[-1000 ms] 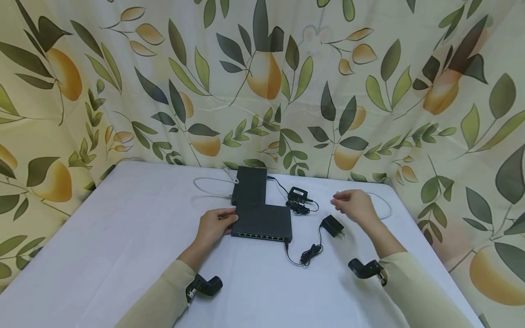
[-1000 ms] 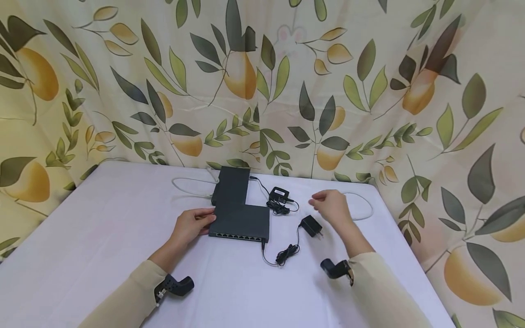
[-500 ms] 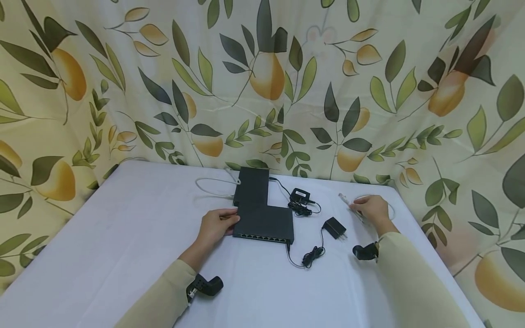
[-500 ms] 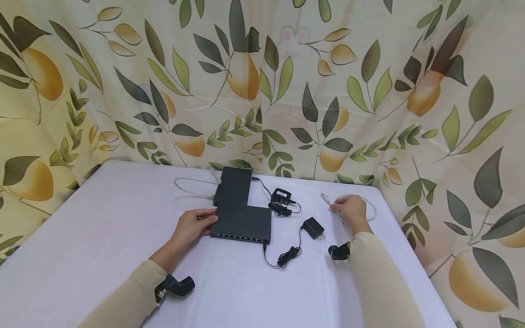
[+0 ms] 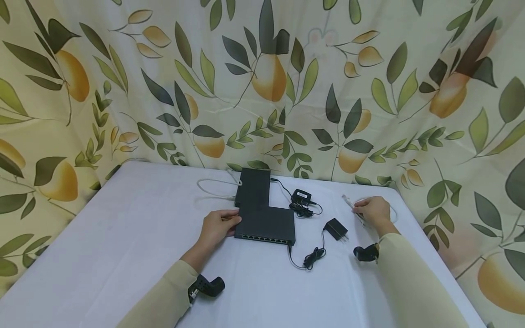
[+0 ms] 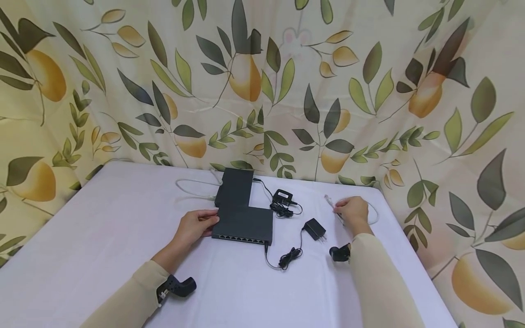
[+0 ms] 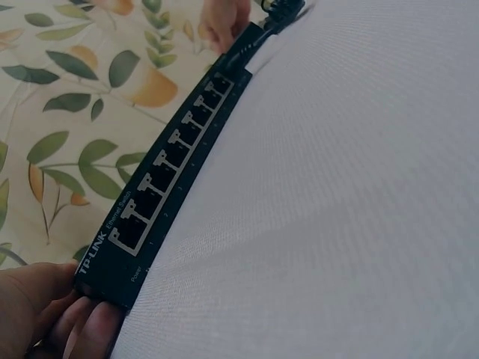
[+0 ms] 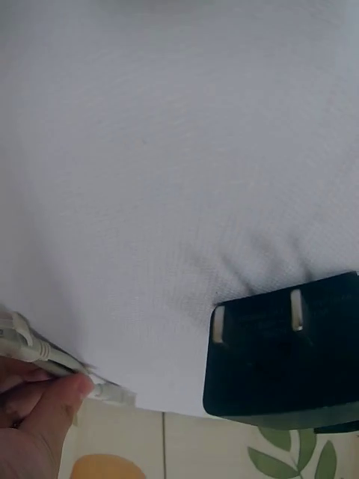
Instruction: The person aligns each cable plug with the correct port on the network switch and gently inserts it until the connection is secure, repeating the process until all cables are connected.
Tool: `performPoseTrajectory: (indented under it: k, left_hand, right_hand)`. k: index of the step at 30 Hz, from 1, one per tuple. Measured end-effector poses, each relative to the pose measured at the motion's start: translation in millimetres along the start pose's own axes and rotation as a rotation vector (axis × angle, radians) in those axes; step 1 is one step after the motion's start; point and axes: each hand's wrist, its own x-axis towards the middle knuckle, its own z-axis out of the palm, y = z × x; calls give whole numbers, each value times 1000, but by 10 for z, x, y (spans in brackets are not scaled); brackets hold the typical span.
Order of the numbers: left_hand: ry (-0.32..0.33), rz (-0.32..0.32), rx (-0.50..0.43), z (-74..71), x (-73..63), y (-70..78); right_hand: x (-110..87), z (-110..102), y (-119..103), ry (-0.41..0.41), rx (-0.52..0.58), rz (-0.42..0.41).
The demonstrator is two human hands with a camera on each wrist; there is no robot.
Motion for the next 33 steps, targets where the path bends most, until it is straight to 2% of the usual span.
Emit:
performPoseTrajectory:
  k: [6,13,16,21,25,33]
  left_hand:
    - [1,-8,1,-4,14,-13]
    - [6,-1,-8,-3,11,-1]
    - [6,-9,-8,1,15,-8]
    - [7,-7,-9,5,17,-18]
    - [8,-6,-11,5,18,-24]
    - [3,-1,-16,1,13,-2]
  right_hand:
    - [4,-69,60,-110,61,75]
    - [0,-109,225,-238,273,180]
    - [-55,-117,281,-284,335,199]
    - [-231,-173,307,-340,386,136]
    - [-398,-217,302,-381,435,120]
    - [-655,-261,320,-381,387,78]
